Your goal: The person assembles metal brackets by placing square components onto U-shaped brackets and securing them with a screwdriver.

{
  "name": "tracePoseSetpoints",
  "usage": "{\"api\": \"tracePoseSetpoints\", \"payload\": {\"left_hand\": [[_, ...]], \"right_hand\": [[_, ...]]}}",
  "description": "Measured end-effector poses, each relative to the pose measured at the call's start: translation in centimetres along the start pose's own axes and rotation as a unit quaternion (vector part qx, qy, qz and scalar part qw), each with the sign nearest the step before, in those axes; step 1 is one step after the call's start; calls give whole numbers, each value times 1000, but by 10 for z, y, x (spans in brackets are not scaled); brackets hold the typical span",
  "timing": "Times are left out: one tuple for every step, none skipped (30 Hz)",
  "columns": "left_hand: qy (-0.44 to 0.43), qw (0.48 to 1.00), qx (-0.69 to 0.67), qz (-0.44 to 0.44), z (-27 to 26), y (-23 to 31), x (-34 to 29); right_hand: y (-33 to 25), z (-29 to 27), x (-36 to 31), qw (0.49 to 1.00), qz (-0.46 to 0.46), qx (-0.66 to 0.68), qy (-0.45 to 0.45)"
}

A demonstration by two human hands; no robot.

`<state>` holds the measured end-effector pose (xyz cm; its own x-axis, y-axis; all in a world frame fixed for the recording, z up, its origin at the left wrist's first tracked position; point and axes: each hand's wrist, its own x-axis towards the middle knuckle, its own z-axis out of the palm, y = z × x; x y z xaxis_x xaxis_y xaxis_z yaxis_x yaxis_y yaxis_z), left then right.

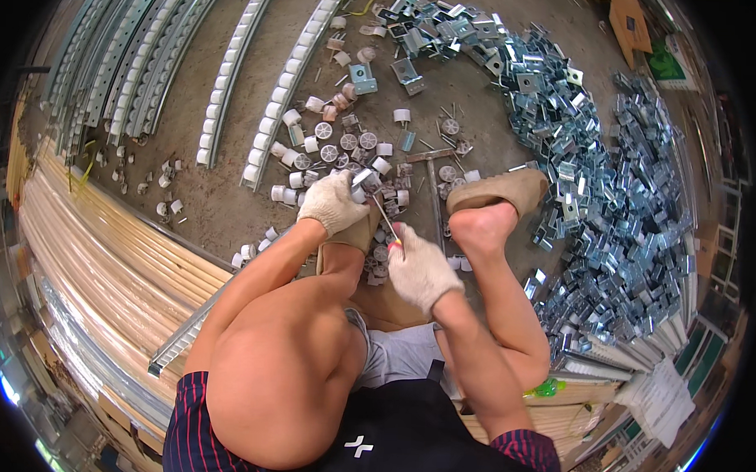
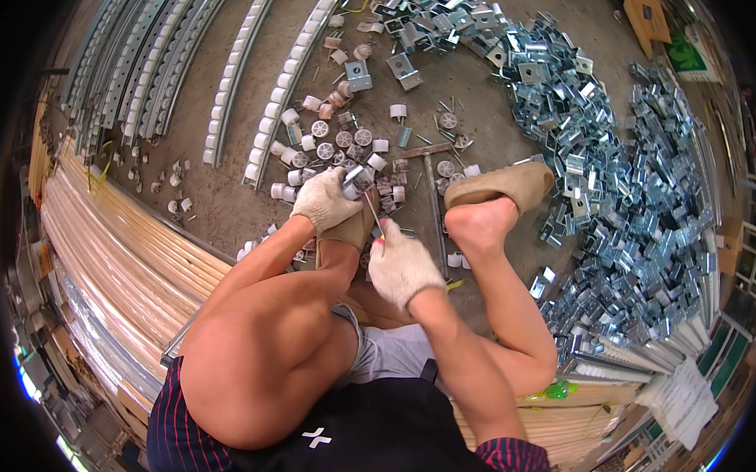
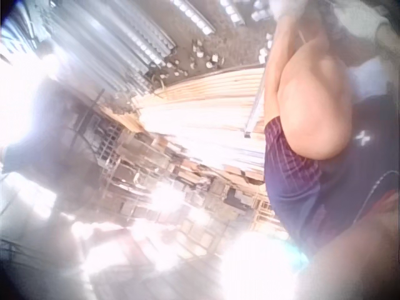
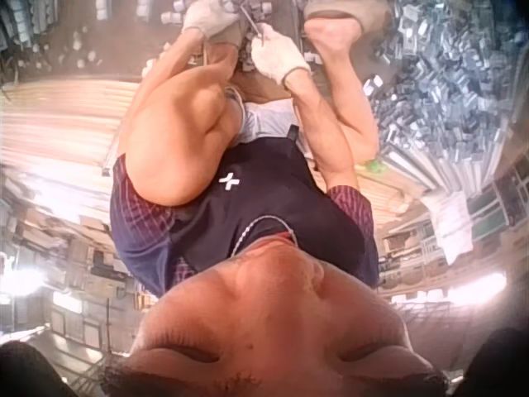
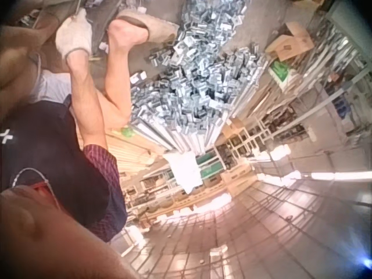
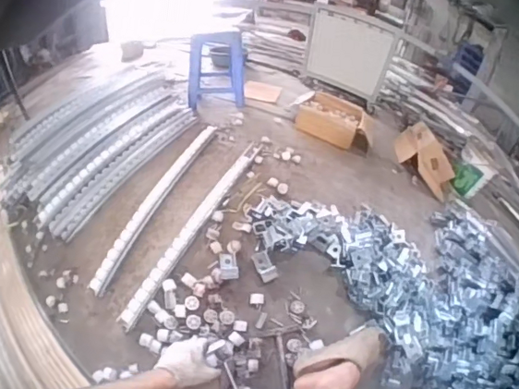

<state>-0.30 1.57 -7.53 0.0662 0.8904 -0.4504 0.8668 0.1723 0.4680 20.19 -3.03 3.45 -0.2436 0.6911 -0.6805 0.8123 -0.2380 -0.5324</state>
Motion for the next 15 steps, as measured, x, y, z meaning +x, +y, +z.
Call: {"api": "tracePoseSetpoints", "payload": {"left_hand": [[-2, 1000, -4, 5, -2, 0, 2], [-7, 1000, -22, -2, -2, 0, 2], [-19, 1000, -16, -6, -2, 3, 5], [-30, 999, -10, -10, -1, 6, 8], [-42, 999, -4, -15, -1, 8, 11], [-29, 999, 17, 0, -1, 5, 13], [-40, 999, -14, 4, -2, 0, 14], [-51, 998, -47, 7, -3, -4, 15], [-60, 995, -80, 12, -9, -5, 18], [-67, 994, -84, 18, -15, -10, 21], [-75, 994, -74, 15, -13, -17, 23], [-84, 994, -65, 14, -11, -23, 27], [-99, 994, -51, 13, -10, -22, 32], [-87, 995, -54, 20, -6, -20, 33], [-74, 996, -52, 22, -3, -19, 29]], "right_hand": [[-4, -13, 6, 1000, -9, -20, -20], [-11, -18, 9, 998, 3, -45, -36], [-8, -22, 12, 999, 2, -38, -32], [-6, -24, 15, 999, 1, -31, -29], [-3, -26, 17, 999, 0, -25, -26], [-3, -25, 19, 999, -6, -19, -27], [-2, -22, 20, 999, -11, -13, -28], [0, -18, 20, 1000, -21, -4, -18], [2, -15, 19, 1000, -29, 5, -5], [9, -4, 12, 999, -44, 18, 16], [18, 10, 5, 997, -59, 31, 37], [41, 34, 6, 991, -98, 69, 62], [64, 62, 10, 987, -108, 60, 99], [86, 90, 14, 983, -116, 48, 135], [94, 107, 16, 977, -127, 41, 168]]}}
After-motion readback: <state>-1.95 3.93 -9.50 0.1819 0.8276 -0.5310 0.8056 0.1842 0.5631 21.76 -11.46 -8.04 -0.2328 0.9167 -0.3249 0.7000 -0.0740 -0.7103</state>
